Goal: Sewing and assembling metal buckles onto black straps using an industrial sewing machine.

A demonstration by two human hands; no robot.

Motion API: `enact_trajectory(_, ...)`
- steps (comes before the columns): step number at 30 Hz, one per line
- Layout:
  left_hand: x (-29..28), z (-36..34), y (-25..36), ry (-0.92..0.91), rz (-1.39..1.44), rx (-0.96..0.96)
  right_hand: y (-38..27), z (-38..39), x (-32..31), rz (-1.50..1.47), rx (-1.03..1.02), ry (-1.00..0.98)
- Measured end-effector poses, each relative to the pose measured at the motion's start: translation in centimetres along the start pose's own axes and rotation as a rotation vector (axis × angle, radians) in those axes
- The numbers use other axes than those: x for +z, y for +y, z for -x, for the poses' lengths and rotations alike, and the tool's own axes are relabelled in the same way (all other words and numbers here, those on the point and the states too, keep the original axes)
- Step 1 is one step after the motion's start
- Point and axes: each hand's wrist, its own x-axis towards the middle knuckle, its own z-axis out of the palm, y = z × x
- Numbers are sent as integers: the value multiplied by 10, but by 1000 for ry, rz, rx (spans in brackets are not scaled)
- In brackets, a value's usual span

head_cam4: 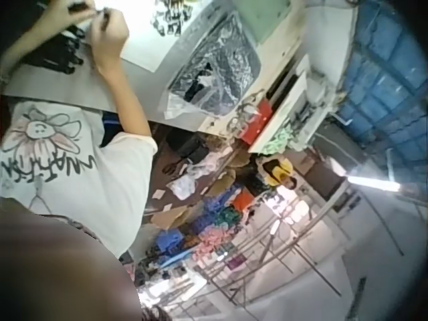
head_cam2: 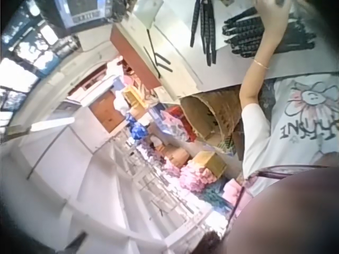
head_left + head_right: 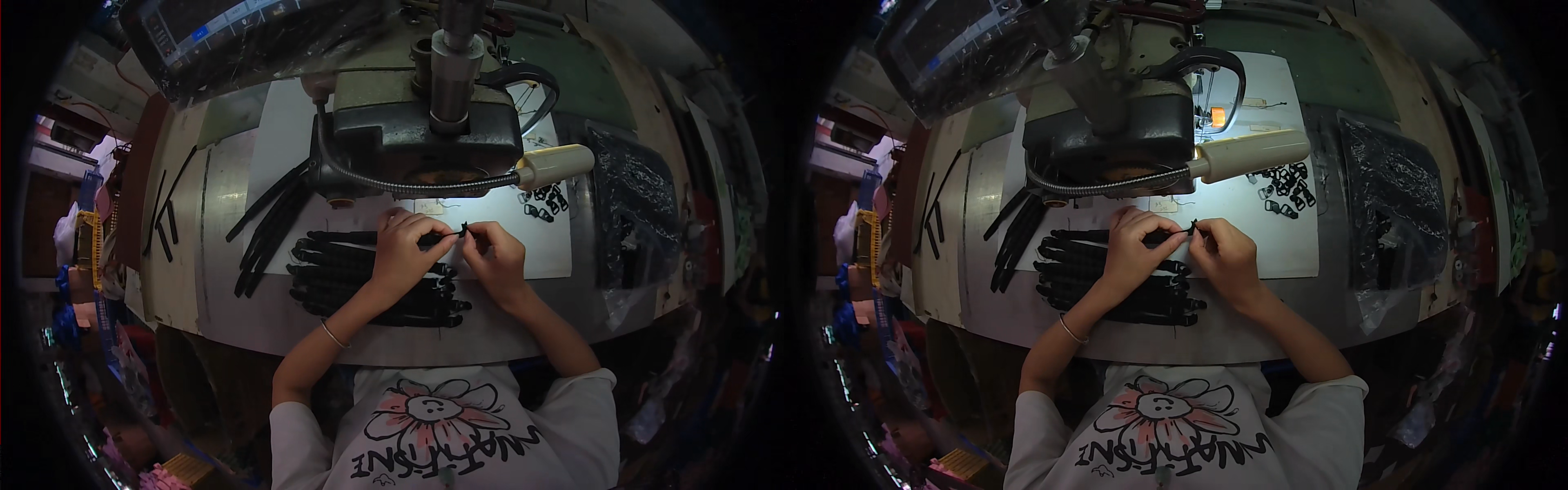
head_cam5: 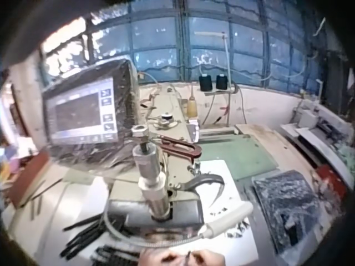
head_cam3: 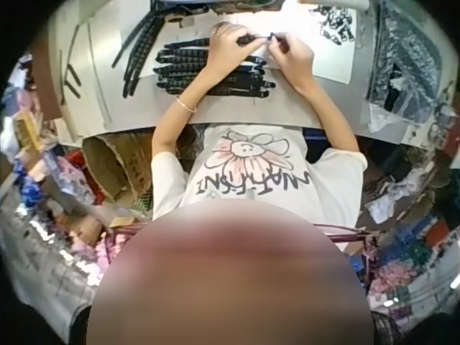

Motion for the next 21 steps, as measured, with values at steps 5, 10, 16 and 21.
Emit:
enact_trajectory(5, -1, -2, 4, 7, -39, -48, -1, 4, 2, 21, -52, -19)
enact_trajectory(10, 0, 0, 4, 34, -47, -21, 0, 5, 4, -108, 97, -30)
enact_trajectory(16, -13, -6, -5, -89, 39, -44, 4, -1, -4, -476, 319, -218)
enact_trajectory(21, -30, -18, -15, -405, 249, -40, 6, -7, -8, -893, 522, -414)
